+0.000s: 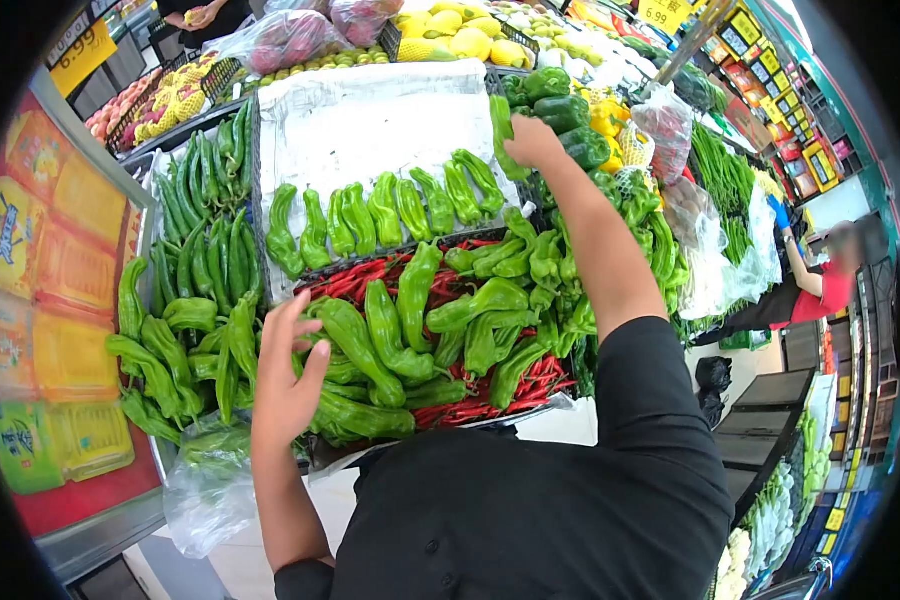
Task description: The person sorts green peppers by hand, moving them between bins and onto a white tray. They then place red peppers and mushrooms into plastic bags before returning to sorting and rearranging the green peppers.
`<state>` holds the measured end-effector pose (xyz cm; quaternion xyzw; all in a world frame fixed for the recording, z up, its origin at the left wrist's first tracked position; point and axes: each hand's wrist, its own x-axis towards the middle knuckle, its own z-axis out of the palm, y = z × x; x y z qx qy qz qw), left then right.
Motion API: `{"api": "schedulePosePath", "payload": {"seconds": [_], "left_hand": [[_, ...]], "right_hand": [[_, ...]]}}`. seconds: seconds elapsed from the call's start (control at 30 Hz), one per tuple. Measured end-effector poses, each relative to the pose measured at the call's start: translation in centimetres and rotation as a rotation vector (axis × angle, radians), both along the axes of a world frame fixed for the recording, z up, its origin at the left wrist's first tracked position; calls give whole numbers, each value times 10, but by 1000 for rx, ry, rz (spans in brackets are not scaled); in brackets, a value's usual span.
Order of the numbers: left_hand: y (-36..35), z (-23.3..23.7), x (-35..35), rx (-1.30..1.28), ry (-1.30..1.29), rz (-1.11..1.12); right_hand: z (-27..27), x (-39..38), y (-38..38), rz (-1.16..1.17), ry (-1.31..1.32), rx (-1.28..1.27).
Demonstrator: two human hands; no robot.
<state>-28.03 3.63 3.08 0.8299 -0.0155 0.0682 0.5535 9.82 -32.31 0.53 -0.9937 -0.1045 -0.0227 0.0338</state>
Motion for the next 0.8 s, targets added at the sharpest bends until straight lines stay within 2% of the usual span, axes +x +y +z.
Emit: {"api": "schedulePosePath", "payload": {"seconds": [0.17, 0.5, 0.6, 0.63, 0.7, 0.8], "left_hand": [[10, -10, -26, -12, 119, 75], [19, -18, -36, -33, 147, 67], [21, -19, -39, -50, 139, 62], [22, -19, -41, -49, 138, 61], [25, -19, -44, -47, 137, 61], [28, -18, -47, -33, 126, 54]], "right_hand": [[-38, 11, 3, -50, 198, -234], [-59, -1, 29, -130, 217, -339], [-46, -19, 39, -35, 239, -441], [-59, -8, 30, 52, 237, -482], [-38, -11, 39, 30, 458, -503], [-36, -11, 28, 62, 550, -474]]}}
